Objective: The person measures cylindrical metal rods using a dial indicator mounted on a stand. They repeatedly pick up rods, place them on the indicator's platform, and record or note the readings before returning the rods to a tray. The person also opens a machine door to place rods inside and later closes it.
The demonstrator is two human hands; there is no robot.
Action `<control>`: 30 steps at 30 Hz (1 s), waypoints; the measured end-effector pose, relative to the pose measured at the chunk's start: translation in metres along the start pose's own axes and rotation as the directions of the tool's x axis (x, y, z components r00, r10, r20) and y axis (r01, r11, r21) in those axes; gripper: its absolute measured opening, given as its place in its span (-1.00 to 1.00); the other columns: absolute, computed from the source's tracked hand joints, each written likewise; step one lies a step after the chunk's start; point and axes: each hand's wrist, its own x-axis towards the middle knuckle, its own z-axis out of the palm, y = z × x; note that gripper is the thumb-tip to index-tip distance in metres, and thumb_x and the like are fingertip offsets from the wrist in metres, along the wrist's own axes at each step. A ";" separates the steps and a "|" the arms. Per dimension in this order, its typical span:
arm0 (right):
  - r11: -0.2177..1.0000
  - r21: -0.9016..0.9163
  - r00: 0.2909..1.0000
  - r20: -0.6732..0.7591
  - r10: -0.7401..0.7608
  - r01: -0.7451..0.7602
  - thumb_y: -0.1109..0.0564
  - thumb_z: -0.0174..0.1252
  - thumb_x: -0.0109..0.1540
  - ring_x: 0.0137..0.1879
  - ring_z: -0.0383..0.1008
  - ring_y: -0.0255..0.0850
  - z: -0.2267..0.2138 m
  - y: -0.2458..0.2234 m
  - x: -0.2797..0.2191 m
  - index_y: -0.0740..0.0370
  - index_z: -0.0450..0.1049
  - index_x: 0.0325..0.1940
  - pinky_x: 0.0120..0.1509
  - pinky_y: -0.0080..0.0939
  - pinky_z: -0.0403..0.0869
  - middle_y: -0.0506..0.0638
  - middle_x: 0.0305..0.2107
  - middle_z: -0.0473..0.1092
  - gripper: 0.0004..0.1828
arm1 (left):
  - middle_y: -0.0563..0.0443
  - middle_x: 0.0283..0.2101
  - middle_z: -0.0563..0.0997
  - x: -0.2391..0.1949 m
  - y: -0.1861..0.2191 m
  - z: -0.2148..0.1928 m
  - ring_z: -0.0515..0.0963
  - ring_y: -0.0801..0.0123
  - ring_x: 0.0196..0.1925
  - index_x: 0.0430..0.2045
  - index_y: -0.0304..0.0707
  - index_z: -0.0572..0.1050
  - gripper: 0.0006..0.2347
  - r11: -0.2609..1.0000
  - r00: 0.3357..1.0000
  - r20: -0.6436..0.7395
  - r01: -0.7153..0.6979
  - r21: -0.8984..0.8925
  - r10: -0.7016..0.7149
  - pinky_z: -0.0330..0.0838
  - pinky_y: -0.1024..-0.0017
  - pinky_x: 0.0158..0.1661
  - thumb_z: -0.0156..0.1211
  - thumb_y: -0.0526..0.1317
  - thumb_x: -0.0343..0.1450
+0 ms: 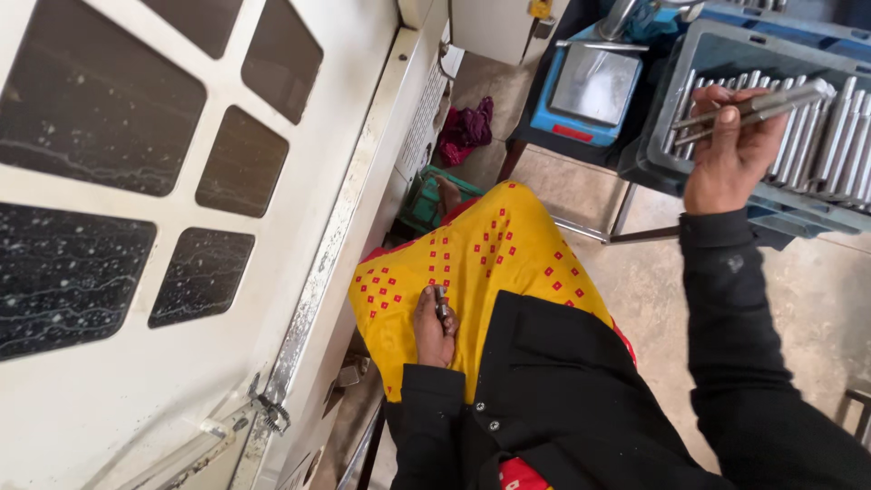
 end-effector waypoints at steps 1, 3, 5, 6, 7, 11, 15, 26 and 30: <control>1.000 -0.011 1.000 -0.008 -0.011 0.011 0.26 0.06 0.62 0.16 0.49 -0.13 -0.001 0.002 0.001 0.20 0.27 0.19 0.31 -0.12 0.47 0.10 0.02 0.44 -0.89 | 0.13 -0.56 0.35 0.002 -0.002 0.002 0.28 0.54 -0.66 -0.27 -0.27 0.49 -0.77 1.000 1.000 0.010 -0.001 0.003 0.001 0.15 0.55 -0.63 0.07 -0.07 0.55; 0.985 -0.164 0.999 0.033 -0.039 0.044 0.28 0.05 0.62 0.17 0.52 -0.08 0.000 0.007 0.004 0.22 0.26 0.14 0.32 -0.05 0.50 0.11 0.00 0.44 -0.91 | 0.14 -0.57 0.33 0.004 -0.004 0.003 0.27 0.55 -0.66 -0.26 -0.28 0.49 -0.76 1.000 1.000 0.026 -0.006 0.009 0.005 0.14 0.56 -0.63 0.07 -0.07 0.56; 0.982 0.055 0.983 -0.043 0.181 -0.178 0.28 -0.02 0.58 0.16 0.52 -0.05 -0.003 0.009 0.011 0.20 0.25 0.12 0.34 -0.02 0.54 0.10 -0.03 0.43 -0.93 | 0.12 -0.59 0.31 0.005 -0.005 0.002 0.27 0.54 -0.67 -0.25 -0.25 0.50 -0.77 0.998 1.000 0.006 0.022 0.052 -0.022 0.14 0.57 -0.63 0.06 -0.06 0.56; 0.945 0.169 0.954 -0.058 0.293 -0.280 0.28 -0.05 0.56 0.15 0.52 -0.04 -0.006 0.010 0.016 0.19 0.24 0.11 0.35 0.00 0.55 0.10 -0.04 0.43 -0.94 | 0.11 -0.60 0.31 0.006 -0.005 0.002 0.26 0.53 -0.67 -0.25 -0.23 0.50 -0.77 0.997 0.999 -0.005 0.035 0.072 -0.034 0.14 0.57 -0.63 0.05 -0.05 0.56; 0.910 0.288 0.936 -0.095 0.338 -0.299 0.27 -0.09 0.55 0.14 0.52 -0.02 -0.012 0.011 0.019 0.22 0.24 0.10 0.33 0.02 0.56 0.11 -0.05 0.42 -0.96 | 0.12 -0.60 0.31 0.005 -0.005 0.001 0.27 0.53 -0.67 -0.25 -0.24 0.50 -0.77 0.998 0.999 -0.010 0.034 0.062 -0.033 0.14 0.57 -0.63 0.05 -0.05 0.55; 0.810 0.562 0.899 -0.251 0.359 -0.167 0.23 -0.18 0.48 0.04 0.49 0.01 -0.034 0.034 0.031 0.28 0.20 0.00 0.21 0.10 0.56 0.16 -0.12 0.40 -0.93 | 0.15 -0.59 0.34 0.007 -0.003 -0.001 0.28 0.54 -0.66 -0.24 -0.25 0.49 -0.78 0.998 0.998 -0.036 0.044 0.038 -0.042 0.15 0.56 -0.62 0.06 -0.07 0.55; 0.887 0.460 0.879 -0.412 0.241 -0.027 0.31 -0.10 0.44 -0.03 0.46 -0.02 -0.043 0.082 0.030 0.20 0.19 -0.02 0.14 0.06 0.53 0.16 -0.15 0.41 -0.92 | 0.14 -0.62 0.33 0.012 -0.008 0.002 0.28 0.53 -0.68 -0.24 -0.26 0.53 -0.76 0.995 0.998 -0.021 0.054 0.086 -0.052 0.13 0.57 -0.64 0.06 -0.06 0.54; 0.931 0.364 0.884 -0.430 0.186 -0.019 0.39 -0.12 0.44 0.04 0.51 -0.06 -0.070 0.109 0.039 0.18 0.19 0.07 0.28 0.04 0.49 0.08 -0.13 0.41 -0.81 | 0.13 -0.62 0.35 0.009 -0.005 -0.002 0.30 0.54 -0.67 -0.23 -0.24 0.51 -0.76 0.992 0.995 -0.055 0.084 0.091 -0.079 0.15 0.58 -0.62 0.08 -0.04 0.54; 0.884 0.466 0.894 -0.412 0.176 0.042 0.34 -0.16 0.50 0.00 0.47 -0.04 -0.077 0.107 0.046 0.18 0.11 0.04 0.15 0.06 0.47 0.12 -0.14 0.38 -0.88 | 0.13 -0.62 0.33 0.009 -0.007 0.002 0.29 0.54 -0.67 -0.22 -0.25 0.53 -0.74 0.990 0.998 -0.004 0.064 0.123 -0.064 0.16 0.58 -0.62 0.08 -0.03 0.54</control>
